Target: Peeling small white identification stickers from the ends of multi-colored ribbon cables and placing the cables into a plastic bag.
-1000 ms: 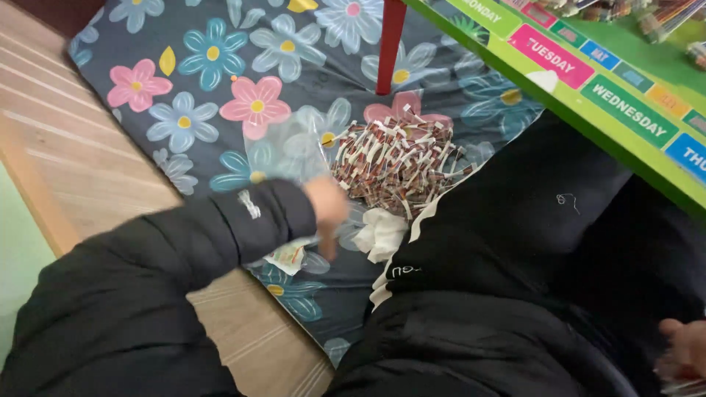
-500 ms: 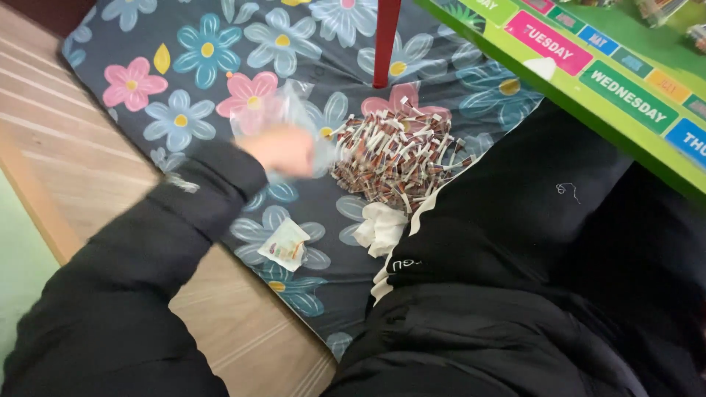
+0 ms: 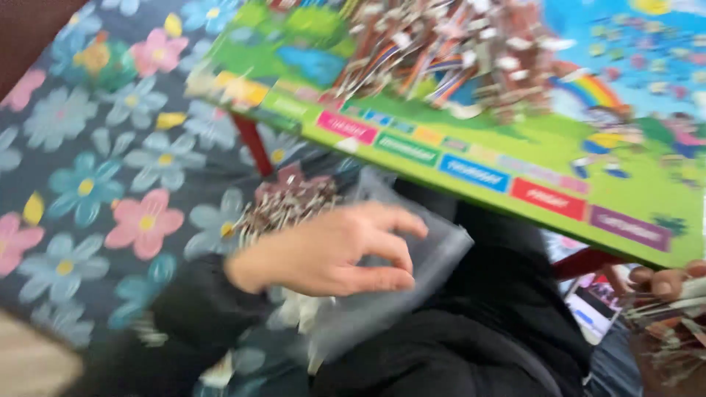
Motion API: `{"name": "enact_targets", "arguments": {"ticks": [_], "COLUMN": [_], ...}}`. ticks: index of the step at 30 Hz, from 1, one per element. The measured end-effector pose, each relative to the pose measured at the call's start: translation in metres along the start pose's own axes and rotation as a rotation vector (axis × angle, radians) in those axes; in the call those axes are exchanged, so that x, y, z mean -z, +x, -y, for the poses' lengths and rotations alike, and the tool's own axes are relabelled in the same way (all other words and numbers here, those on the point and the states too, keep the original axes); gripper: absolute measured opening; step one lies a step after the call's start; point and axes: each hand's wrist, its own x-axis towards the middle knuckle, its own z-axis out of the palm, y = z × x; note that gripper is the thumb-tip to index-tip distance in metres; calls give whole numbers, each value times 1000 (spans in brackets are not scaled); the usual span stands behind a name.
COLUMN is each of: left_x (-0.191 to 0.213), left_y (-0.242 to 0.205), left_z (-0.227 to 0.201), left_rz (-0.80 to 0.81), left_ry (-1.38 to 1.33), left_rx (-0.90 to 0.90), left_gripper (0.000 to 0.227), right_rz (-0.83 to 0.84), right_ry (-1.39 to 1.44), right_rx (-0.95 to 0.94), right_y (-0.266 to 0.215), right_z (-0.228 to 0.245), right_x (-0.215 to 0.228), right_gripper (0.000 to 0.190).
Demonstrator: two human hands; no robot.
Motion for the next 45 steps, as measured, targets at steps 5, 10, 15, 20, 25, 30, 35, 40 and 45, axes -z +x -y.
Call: {"name": "enact_targets", "arguments": {"ticks": [5,10,15,20,25,30,35,40,45], "left_x": [-54,-63,-74,-98,-114,-102,-133,-233,-204], "left_y": [24,71,80,81,79,48,-45,-61,-52], "left_z": [85,102,98,112,148,110,40,105,72], "left_rz": [-591,-906,-984,-922,-876,-726,-60,-78,201], "left_ry": [-1078,-1413,-1579,-1583,-1683,-1542,188,628,475], "left_rx": [736,496,261,145,47,231,414,401,510], "left_gripper": [36,36,27,20,17,40,37,26,50], "right_rz": [-2,-112,-14,-12,17,-13,-70,105,368], "right_ry": [149,182,301,272,225,187,260,297,439], "right_rx": [66,72,76,117,197,203,123,145,-196], "right_y": [-27,-29,-11,-3,-5,-11,-51,-104,-123], "right_z": [2,12,10,0,-10,-12,-41,-86,-116], "right_x": [-106,-139,-133,-119,-124,-119,-133,-188,-189], "right_gripper": [35,38,32,31,25,26,47,45,45]}}
